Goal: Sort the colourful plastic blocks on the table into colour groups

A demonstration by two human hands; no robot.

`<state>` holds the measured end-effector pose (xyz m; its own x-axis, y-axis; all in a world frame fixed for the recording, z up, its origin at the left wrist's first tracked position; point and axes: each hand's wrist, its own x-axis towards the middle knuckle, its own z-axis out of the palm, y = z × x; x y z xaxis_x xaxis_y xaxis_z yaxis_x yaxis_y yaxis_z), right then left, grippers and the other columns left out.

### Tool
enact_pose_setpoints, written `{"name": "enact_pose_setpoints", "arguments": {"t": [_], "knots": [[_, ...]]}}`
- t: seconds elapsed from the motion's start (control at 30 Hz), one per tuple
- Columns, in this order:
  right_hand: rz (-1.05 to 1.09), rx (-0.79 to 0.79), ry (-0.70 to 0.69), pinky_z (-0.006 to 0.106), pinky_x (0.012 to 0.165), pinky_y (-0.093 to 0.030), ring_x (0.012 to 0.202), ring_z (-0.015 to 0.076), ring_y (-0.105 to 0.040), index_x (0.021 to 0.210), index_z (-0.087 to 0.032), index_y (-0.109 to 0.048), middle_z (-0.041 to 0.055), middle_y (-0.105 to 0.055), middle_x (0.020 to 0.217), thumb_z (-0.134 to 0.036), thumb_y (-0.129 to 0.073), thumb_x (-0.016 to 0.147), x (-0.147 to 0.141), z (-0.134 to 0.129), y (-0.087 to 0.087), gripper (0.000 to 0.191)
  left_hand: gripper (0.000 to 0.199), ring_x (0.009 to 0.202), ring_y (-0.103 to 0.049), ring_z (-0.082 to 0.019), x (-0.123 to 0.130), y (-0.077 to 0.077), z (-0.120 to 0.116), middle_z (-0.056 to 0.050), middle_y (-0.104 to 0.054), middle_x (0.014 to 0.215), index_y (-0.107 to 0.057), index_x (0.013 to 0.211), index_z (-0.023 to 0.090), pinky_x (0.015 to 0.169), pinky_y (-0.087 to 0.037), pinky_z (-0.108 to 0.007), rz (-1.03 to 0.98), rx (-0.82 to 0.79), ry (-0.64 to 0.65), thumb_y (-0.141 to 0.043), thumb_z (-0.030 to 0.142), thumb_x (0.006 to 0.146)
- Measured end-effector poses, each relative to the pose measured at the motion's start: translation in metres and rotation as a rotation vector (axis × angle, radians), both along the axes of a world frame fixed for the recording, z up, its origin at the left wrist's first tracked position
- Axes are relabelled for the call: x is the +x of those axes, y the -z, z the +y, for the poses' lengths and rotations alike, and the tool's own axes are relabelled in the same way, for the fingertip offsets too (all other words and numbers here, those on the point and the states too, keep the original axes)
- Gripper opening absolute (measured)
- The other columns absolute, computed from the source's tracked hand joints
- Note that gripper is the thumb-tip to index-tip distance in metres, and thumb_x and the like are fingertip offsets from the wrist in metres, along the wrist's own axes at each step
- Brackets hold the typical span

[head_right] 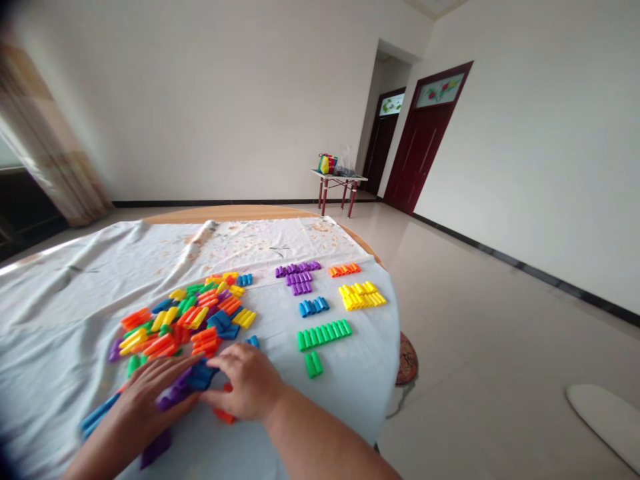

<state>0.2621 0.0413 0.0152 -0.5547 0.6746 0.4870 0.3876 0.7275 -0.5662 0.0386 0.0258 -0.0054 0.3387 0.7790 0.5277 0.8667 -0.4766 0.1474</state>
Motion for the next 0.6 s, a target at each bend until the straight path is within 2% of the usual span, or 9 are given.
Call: {"name": "enact_pose_setpoints", "arguments": {"t": [0.13, 0.27, 0.6], "knots": [[0.022, -0.062, 0.016, 0.026, 0.088, -0.045, 0.096, 0.0166, -0.058, 0.11, -0.014, -0.061, 0.0091, -0.062, 0.102, -0.034, -0.065, 0.078, -0.0023, 0.0043, 0.0046, 0.038, 0.054, 0.09, -0.063, -0.022, 0.0029, -0.0014, 0.0026, -0.004, -0.07, 0.099, -0.063, 0.109, 0.028, 0.08, -0.05, -0.033, 0.028, 0.125, 0.047, -0.063, 0.058, 0.065], [0.056, -0.127, 0.034, 0.025, 0.083, -0.047, 0.09, 0.0165, -0.059, 0.109, -0.014, -0.063, 0.0089, -0.063, 0.098, -0.036, -0.067, 0.077, 0.0006, 0.006, 0.0018, 0.039, 0.055, 0.088, -0.064, -0.022, 0.0079, -0.0072, 0.0033, -0.002, -0.07, 0.097, -0.062, 0.109, 0.027, 0.079, -0.051, -0.031, 0.029, 0.209, 0.065, -0.062, 0.059, 0.064], [0.192, -0.227, 0.032, 0.022, 0.075, -0.048, 0.079, 0.0139, -0.061, 0.095, -0.015, -0.068, 0.0058, -0.065, 0.089, -0.038, -0.065, 0.078, 0.0045, 0.0075, 0.0001, 0.028, 0.055, 0.088, -0.064, -0.02, 0.0086, -0.0079, 0.0044, -0.001, -0.07, 0.099, -0.06, 0.111, 0.029, 0.08, -0.052, -0.029, -0.011, 0.174, 0.102, -0.063, 0.058, 0.064]]}}
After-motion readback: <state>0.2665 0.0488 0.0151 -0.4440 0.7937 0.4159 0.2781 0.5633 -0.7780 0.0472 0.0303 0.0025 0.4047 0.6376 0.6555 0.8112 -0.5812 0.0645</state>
